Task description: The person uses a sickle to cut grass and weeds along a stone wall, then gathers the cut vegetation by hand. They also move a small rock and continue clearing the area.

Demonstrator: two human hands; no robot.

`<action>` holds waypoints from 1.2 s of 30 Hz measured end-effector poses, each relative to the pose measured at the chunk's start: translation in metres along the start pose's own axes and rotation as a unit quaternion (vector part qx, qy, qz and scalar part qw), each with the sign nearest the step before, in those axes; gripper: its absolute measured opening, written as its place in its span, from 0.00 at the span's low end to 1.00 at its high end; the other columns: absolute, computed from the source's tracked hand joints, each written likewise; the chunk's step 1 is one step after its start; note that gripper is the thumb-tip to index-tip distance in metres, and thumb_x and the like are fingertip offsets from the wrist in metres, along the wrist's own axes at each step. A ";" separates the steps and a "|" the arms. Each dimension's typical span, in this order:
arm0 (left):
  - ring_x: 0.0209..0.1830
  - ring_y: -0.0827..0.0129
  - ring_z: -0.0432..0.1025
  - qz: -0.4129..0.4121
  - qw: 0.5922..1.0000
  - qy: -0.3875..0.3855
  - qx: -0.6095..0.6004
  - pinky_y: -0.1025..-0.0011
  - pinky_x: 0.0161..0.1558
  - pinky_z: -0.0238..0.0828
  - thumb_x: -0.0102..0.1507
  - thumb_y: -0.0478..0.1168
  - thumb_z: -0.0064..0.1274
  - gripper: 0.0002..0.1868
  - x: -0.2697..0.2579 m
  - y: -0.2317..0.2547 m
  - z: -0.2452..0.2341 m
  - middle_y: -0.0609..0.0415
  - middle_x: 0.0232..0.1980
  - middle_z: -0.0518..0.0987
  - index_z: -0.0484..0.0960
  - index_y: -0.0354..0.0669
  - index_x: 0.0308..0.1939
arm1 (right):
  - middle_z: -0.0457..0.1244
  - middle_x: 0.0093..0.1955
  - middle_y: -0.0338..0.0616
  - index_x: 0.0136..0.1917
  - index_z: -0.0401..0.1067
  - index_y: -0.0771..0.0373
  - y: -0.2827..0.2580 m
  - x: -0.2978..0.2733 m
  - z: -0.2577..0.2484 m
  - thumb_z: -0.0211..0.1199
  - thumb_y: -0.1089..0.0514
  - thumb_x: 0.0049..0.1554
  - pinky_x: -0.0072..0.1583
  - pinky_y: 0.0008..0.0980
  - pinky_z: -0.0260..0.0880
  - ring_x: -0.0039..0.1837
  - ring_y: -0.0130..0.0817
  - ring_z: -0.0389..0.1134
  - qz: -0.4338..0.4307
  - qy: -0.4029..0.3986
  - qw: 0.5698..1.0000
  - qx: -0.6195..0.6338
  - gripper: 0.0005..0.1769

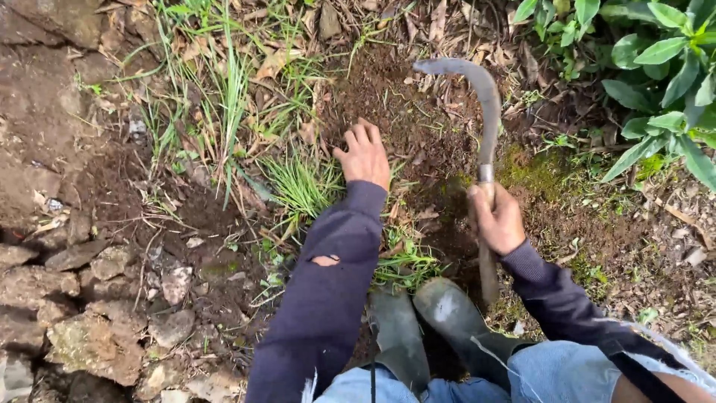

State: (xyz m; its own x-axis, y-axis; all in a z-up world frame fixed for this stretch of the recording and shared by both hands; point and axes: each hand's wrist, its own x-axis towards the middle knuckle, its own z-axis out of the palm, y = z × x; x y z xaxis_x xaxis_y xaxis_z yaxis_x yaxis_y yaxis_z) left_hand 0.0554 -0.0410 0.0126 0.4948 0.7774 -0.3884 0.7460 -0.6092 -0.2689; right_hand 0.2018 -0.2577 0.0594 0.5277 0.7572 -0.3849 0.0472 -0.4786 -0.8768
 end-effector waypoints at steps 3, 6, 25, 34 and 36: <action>0.50 0.61 0.74 0.081 0.995 0.055 -0.020 0.56 0.46 0.78 0.69 0.48 0.47 0.19 0.000 0.000 0.033 0.49 0.50 0.74 0.71 0.46 0.62 | 0.61 0.25 0.40 0.47 0.67 0.67 0.018 0.005 0.004 0.54 0.57 0.70 0.29 0.30 0.67 0.24 0.30 0.62 -0.003 -0.034 0.999 -0.018 0.12; 0.44 0.62 0.74 0.163 0.986 -0.030 -0.016 0.55 0.42 0.78 0.66 0.49 0.53 0.18 -0.035 -0.024 0.040 0.50 0.47 0.76 0.80 0.50 0.58 | 0.61 0.25 0.39 0.48 0.68 0.67 0.022 0.013 -0.003 0.52 0.54 0.71 0.28 0.29 0.67 0.24 0.29 0.63 -0.009 -0.046 0.999 -0.014 0.15; 0.79 0.42 0.55 -0.060 0.990 0.023 -0.127 0.34 0.73 0.46 0.63 0.56 0.63 0.48 -0.082 -0.091 -0.071 0.31 0.78 0.60 0.57 0.41 0.79 | 0.63 0.24 0.52 0.38 0.71 0.66 0.073 -0.031 0.038 0.49 0.49 0.68 0.36 0.42 0.69 0.28 0.44 0.65 0.006 -0.212 0.965 -0.152 0.24; 0.62 0.46 0.66 -0.107 0.974 0.014 -0.197 0.42 0.52 0.75 0.54 0.63 0.66 0.36 -0.095 -0.094 0.006 0.36 0.62 0.63 0.76 0.52 0.60 | 0.60 0.22 0.41 0.40 0.67 0.62 -0.001 -0.004 -0.005 0.45 0.47 0.73 0.27 0.32 0.67 0.23 0.34 0.62 0.025 -0.127 0.988 -0.081 0.24; 0.56 0.51 0.67 -0.087 0.968 0.029 -0.235 0.41 0.50 0.76 0.54 0.52 0.65 0.30 -0.102 -0.101 -0.001 0.40 0.57 0.64 0.80 0.49 0.58 | 0.59 0.22 0.40 0.40 0.67 0.61 -0.017 0.010 0.010 0.48 0.48 0.73 0.27 0.32 0.65 0.22 0.32 0.60 -0.046 -0.130 0.986 -0.097 0.23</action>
State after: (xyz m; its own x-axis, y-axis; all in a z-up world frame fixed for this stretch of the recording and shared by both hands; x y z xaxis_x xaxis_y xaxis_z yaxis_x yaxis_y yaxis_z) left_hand -0.0703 -0.0586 0.0804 0.3571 0.8779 -0.3191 0.9340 -0.3397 0.1106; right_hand 0.1979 -0.2379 0.0676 0.2802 0.8777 -0.3888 0.2590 -0.4592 -0.8498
